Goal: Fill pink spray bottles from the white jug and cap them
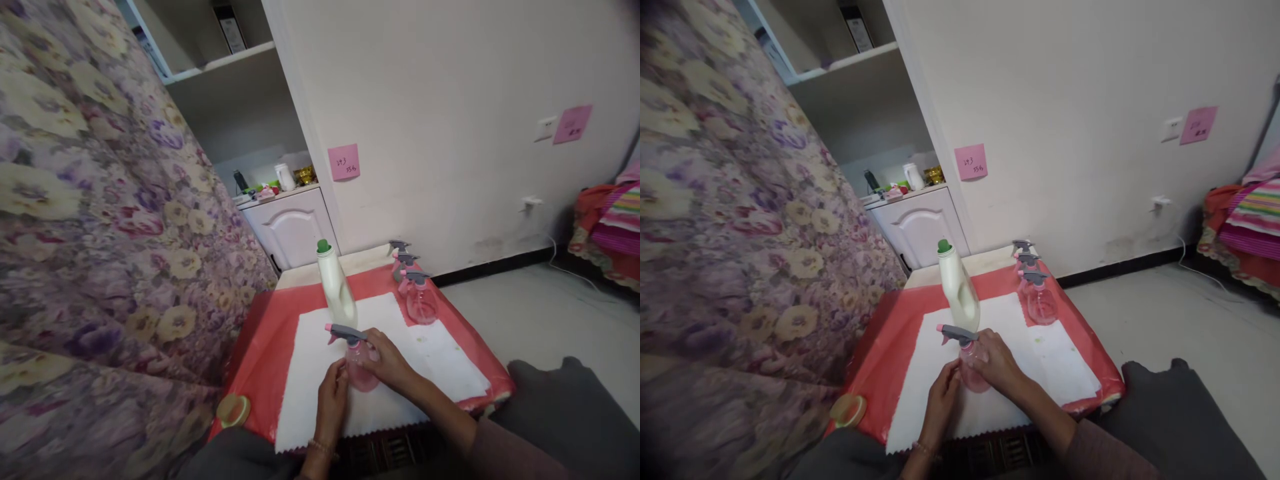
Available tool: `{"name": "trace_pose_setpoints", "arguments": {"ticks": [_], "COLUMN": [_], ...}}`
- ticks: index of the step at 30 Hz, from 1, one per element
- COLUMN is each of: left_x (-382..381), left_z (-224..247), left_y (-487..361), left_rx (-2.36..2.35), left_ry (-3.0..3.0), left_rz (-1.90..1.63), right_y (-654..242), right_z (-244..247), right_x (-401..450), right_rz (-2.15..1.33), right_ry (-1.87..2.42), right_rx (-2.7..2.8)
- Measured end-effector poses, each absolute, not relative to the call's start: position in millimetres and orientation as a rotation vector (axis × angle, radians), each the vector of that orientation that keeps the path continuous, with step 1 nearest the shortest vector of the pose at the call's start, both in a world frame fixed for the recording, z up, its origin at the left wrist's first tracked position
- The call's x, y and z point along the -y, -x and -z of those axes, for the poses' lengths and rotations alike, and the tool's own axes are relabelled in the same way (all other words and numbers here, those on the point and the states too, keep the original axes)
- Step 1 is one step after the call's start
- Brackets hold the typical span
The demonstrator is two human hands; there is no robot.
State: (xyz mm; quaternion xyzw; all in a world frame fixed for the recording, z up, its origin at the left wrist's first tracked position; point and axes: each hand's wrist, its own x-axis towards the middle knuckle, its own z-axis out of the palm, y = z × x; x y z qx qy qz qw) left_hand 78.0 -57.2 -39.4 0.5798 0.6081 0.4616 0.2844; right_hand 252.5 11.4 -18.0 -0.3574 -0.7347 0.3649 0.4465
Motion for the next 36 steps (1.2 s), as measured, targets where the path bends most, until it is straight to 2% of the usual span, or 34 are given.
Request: {"name": "trace_pose_setpoints", "arguments": {"ticks": [10,28,36], "left_x": [64.4,66.5,71.3], "left_z": [38.2,42.2,36.2], "left_y": [-88.3,-78.9,-86.6], "left_rx": [-1.602,-1.680,-1.696], "left_ry": [-1.675,-1.624,-1.619], "left_rz": [-1.177,-1.139,-1.113], "right_y": [-268.4,-263.2,-311.3], "right_z": [3.2,7.3,-21.4], "right_x": [-21.5,-21.2,-24.4], "right_rz": [-0.902,-0.876,-0.850], "right_ry": [0.848,0.840,0.916], "right_rx": [1.799,1.704,1.638]}}
